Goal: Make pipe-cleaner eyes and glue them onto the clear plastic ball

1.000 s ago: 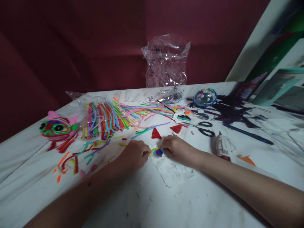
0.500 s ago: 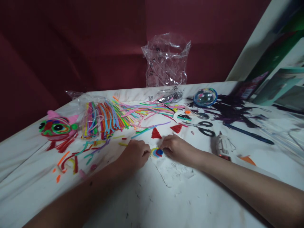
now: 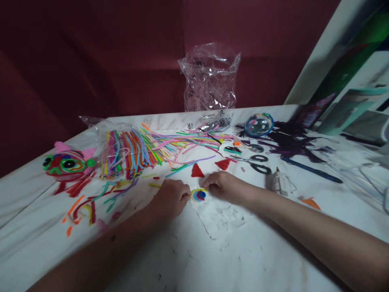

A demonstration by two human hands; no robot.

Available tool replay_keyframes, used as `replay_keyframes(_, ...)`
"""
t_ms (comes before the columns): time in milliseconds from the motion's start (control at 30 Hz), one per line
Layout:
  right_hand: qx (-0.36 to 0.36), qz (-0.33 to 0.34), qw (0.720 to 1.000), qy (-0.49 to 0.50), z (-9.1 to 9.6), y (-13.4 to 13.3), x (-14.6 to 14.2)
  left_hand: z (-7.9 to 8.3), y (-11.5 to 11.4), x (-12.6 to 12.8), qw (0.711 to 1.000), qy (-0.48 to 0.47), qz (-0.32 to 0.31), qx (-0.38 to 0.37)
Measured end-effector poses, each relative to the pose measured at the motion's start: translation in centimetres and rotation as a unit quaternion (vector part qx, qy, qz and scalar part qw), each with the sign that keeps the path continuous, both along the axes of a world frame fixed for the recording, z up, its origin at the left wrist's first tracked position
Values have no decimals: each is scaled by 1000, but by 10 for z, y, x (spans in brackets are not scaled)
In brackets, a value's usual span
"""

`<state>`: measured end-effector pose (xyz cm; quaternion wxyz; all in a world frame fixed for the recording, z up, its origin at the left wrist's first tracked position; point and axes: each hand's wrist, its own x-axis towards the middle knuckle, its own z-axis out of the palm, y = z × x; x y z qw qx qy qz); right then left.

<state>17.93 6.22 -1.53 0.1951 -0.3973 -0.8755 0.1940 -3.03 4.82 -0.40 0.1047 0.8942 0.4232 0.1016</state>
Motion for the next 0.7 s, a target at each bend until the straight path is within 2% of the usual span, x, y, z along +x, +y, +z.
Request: replay_keyframes(700, 14, 26, 999, -16, -3, -2, 1, -3, -2, 1, 1000, 6, 9, 19)
